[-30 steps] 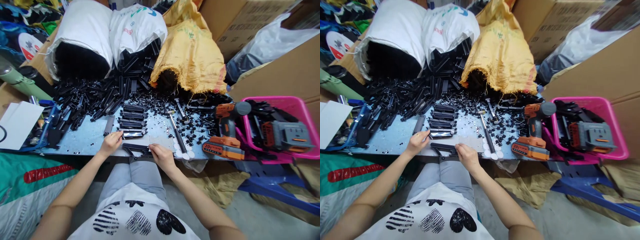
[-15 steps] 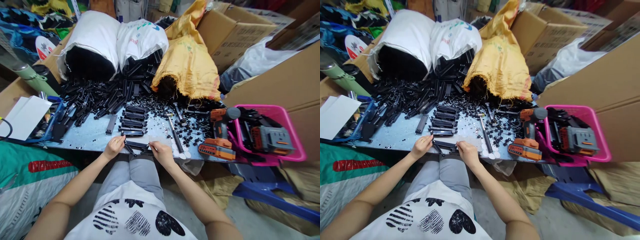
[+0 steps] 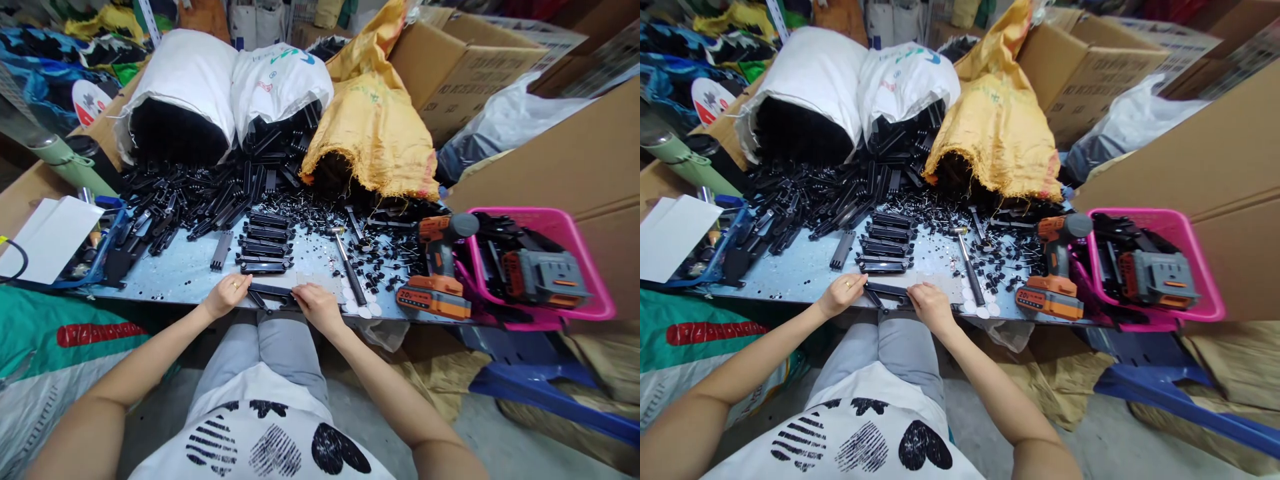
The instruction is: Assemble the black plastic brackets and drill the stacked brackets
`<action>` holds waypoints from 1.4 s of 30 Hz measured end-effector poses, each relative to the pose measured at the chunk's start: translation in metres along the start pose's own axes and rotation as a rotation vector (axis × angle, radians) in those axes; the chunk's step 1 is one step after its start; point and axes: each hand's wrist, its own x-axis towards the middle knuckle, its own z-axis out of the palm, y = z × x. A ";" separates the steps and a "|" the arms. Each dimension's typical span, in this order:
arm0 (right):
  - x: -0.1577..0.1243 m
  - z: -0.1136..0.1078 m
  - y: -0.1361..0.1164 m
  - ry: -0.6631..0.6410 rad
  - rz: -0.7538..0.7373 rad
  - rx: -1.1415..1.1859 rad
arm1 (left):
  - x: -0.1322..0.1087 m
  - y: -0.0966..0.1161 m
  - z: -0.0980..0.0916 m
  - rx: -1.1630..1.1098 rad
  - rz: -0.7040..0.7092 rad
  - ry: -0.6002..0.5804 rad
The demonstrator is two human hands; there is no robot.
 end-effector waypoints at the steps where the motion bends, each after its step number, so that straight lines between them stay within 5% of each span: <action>1: -0.001 0.001 0.000 0.001 0.002 0.010 | -0.001 0.001 0.000 -0.016 0.010 -0.024; 9: -0.019 0.010 0.018 -0.028 -0.053 0.177 | 0.002 0.026 -0.010 0.019 -0.185 -0.211; 15: -0.024 0.006 0.048 -0.245 -0.206 -0.012 | 0.035 0.038 0.016 -0.019 0.025 -0.487; 19: -0.019 0.003 0.053 -0.316 -0.284 -0.076 | 0.041 0.038 0.021 -0.055 0.009 -0.558; 25: -0.022 0.007 0.056 -0.330 -0.232 -0.281 | 0.046 0.042 0.024 -0.082 -0.079 -0.538; 29: -0.009 -0.016 0.050 -0.266 -0.164 -0.320 | 0.057 0.042 0.017 -0.061 -0.212 -0.484; 34: 0.011 -0.081 0.002 -0.281 -0.503 0.170 | 0.072 0.064 -0.047 -0.501 -0.180 -0.227; 36: 0.007 -0.088 -0.020 -0.312 -0.571 0.403 | 0.076 0.084 -0.071 -0.746 -0.182 -0.168; 39: -0.006 -0.057 -0.049 -0.210 -0.490 0.596 | 0.074 0.117 -0.083 -0.873 -0.247 -0.051; 42: -0.011 0.003 -0.072 0.061 -0.114 0.459 | 0.066 0.140 -0.067 -0.718 -0.340 0.040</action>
